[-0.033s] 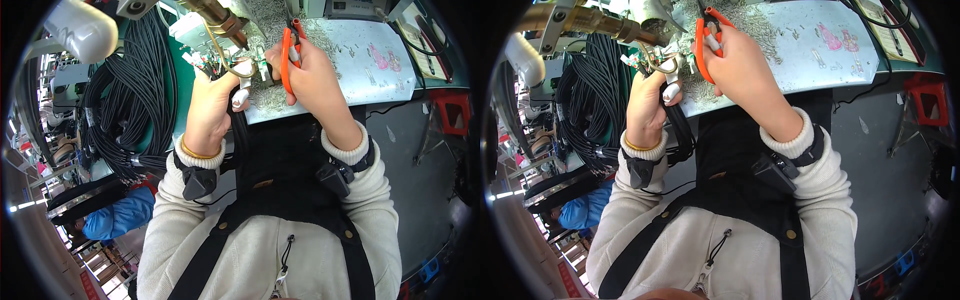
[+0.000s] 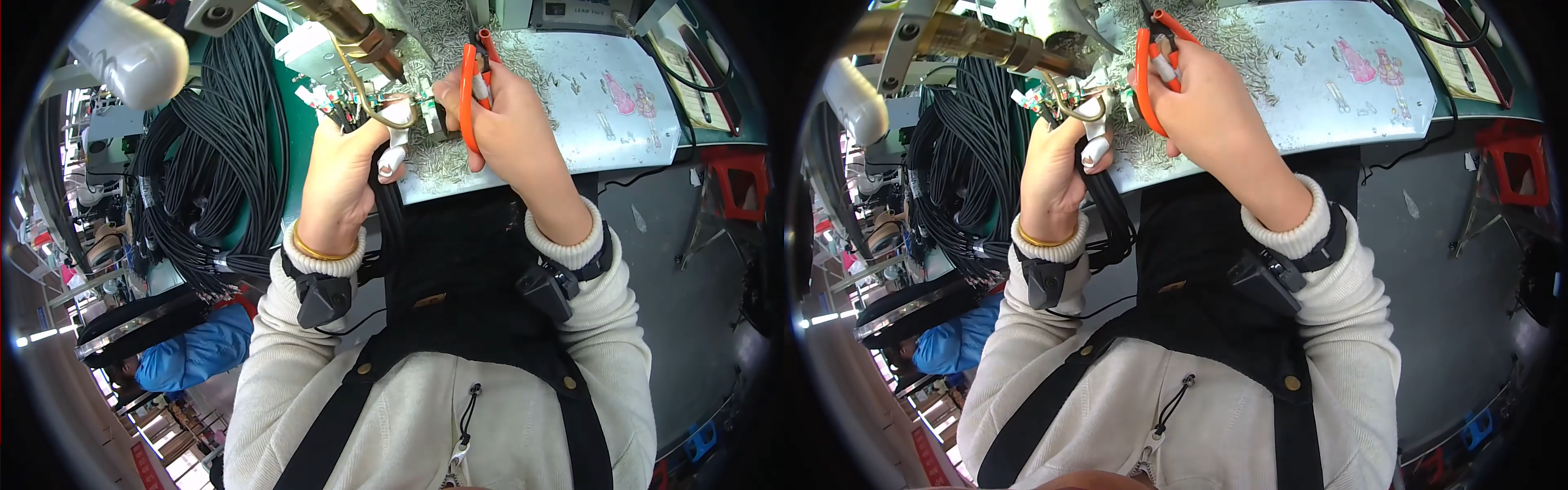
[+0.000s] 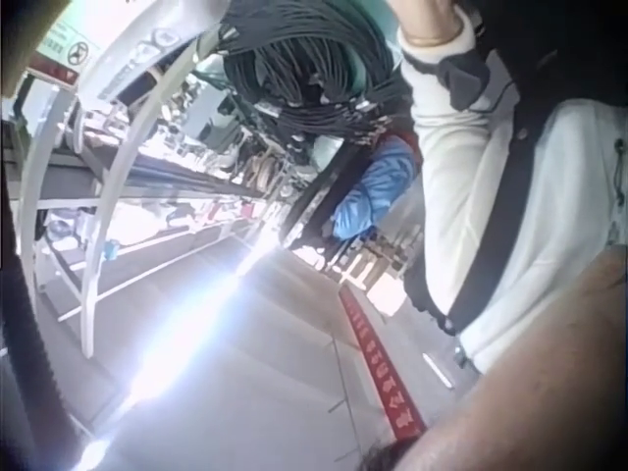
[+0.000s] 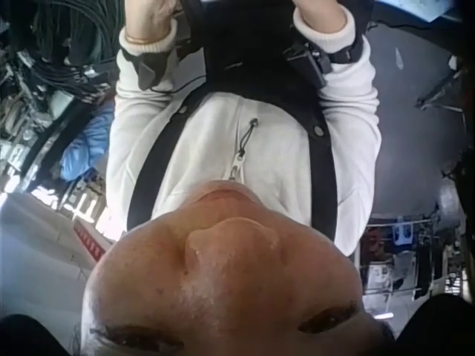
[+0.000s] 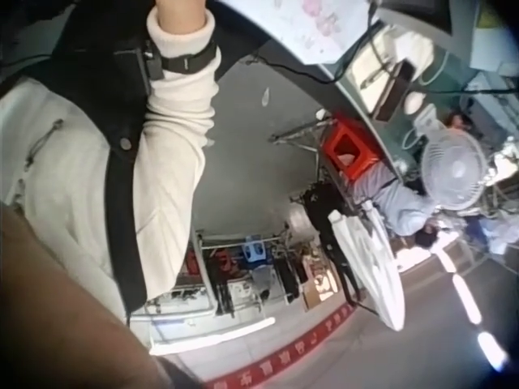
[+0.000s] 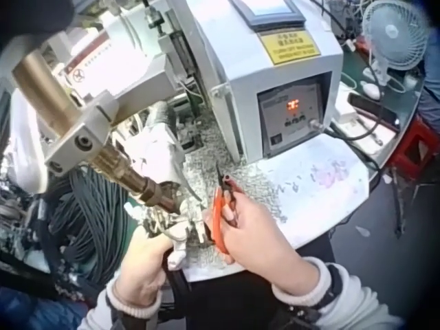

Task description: The person trims the ends of wires with shears and places them into a machine to be crimped, repeating this process for several cables. Finally, the person gathers the finished wires into a bundle by hand.

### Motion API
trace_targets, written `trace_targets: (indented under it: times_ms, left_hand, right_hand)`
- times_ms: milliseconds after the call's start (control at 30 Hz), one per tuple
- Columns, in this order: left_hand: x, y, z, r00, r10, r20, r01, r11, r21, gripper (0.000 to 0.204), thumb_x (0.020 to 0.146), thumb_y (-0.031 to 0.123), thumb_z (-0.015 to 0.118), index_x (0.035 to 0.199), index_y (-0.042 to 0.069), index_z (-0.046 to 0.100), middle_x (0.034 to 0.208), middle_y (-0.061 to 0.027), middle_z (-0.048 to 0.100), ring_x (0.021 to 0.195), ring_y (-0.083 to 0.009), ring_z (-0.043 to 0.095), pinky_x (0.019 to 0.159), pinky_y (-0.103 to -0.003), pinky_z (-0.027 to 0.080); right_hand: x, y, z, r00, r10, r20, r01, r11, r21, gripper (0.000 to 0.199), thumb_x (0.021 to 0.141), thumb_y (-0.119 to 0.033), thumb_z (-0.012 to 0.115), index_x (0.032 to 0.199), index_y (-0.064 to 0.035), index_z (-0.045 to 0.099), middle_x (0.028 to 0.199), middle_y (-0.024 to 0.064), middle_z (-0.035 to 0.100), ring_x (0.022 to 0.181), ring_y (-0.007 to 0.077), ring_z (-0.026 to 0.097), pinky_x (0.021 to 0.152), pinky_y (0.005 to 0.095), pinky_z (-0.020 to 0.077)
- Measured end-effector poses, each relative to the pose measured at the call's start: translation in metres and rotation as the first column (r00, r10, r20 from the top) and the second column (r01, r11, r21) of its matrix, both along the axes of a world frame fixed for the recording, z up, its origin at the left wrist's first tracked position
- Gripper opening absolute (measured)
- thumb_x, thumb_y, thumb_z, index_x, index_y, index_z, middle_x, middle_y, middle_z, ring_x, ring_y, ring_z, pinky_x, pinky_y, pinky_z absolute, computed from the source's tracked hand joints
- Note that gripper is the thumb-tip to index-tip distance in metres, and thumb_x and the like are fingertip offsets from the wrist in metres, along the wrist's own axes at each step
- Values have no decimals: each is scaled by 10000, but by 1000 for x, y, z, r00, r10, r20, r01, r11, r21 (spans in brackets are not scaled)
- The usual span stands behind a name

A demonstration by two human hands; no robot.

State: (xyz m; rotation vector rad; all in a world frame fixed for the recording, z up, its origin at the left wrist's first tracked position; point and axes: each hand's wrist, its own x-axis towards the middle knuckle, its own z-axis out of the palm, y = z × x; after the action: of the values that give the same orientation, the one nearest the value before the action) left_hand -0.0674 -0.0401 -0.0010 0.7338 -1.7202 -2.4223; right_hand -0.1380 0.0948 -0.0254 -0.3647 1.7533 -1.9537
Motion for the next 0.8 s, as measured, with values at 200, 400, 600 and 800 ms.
trace_targets:
  times_ms: [200, 400, 600, 800]
  left_hand:
    - [-1, 2, 2, 1000, 2, 5, -2, 989, -145, 180, 724, 80, 647, 859, -8, 566, 614, -18, 533, 410, -63, 427, 342, -195, 296]
    - [-2, 8, 3, 997, 69, 13, -65, 971, -230, 149, 728, 82, 637, 833, -3, 573, 596, -11, 521, 403, -55, 413, 342, -192, 284]
    - [-2, 9, 3, 995, 104, 10, -99, 965, -245, 150, 725, 82, 647, 820, -7, 573, 580, -14, 528, 396, -49, 414, 338, -188, 279]
    - [0, 8, 3, 996, 89, 20, -81, 969, -234, 138, 727, 72, 637, 817, -8, 569, 586, -14, 528, 414, -46, 420, 350, -188, 285]
  right_hand:
    - [1, -2, 3, 1000, -4, -12, 4, 999, 52, 213, 819, -204, 556, 830, 5, 516, 547, -9, 442, 368, 46, 388, 338, 180, 345]
    - [4, -2, 4, 998, -34, -48, 36, 998, 43, 216, 816, -204, 564, 842, 6, 521, 539, -18, 433, 372, 43, 393, 336, 183, 344]
    - [5, -3, 0, 998, -32, -56, 33, 999, 23, 204, 812, -192, 568, 842, 5, 521, 536, -21, 432, 373, 42, 391, 340, 185, 348]
    - [3, -4, -8, 989, -20, -148, 30, 997, 67, 188, 817, -175, 557, 850, 7, 522, 522, -19, 425, 369, 46, 389, 341, 189, 344]
